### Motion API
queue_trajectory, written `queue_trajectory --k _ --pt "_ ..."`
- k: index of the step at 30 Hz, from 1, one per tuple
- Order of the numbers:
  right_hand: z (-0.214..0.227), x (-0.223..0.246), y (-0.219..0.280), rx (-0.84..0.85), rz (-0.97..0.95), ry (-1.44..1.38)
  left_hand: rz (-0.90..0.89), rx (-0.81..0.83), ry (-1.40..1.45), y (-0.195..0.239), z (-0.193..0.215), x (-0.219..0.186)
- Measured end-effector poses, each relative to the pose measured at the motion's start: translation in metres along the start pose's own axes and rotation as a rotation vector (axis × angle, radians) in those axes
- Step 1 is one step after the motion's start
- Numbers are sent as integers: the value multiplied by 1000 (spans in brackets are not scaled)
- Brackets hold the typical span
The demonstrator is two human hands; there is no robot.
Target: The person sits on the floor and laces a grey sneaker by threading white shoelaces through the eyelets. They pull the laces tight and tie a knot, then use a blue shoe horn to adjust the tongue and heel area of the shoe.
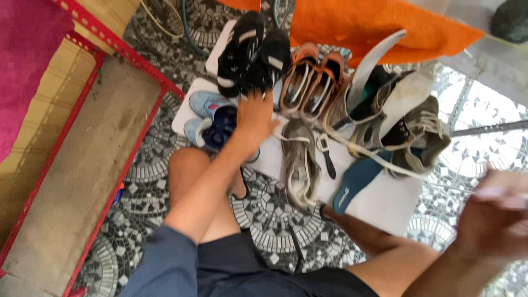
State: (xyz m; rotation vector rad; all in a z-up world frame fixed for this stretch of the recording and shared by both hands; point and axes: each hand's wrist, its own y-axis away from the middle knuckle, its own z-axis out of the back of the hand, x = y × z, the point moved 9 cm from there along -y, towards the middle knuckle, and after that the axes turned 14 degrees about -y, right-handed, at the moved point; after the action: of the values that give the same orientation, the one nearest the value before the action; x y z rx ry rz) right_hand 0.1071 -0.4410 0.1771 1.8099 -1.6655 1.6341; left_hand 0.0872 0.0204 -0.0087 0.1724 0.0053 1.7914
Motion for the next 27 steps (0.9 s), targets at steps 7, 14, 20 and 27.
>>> queue_trajectory --k 7,14,20,27 --pt "-67 -129 -50 -206 -178 269 27 389 562 67 -55 -48" --pt "-127 -225 -45 309 -583 693 -58 226 810 59 -52 -71" --pt "-120 -296 -20 508 -660 826 -34 293 762 52 -74 -67" --pt "-118 -353 -7 829 -472 1177 91 418 849 67 -95 -65"
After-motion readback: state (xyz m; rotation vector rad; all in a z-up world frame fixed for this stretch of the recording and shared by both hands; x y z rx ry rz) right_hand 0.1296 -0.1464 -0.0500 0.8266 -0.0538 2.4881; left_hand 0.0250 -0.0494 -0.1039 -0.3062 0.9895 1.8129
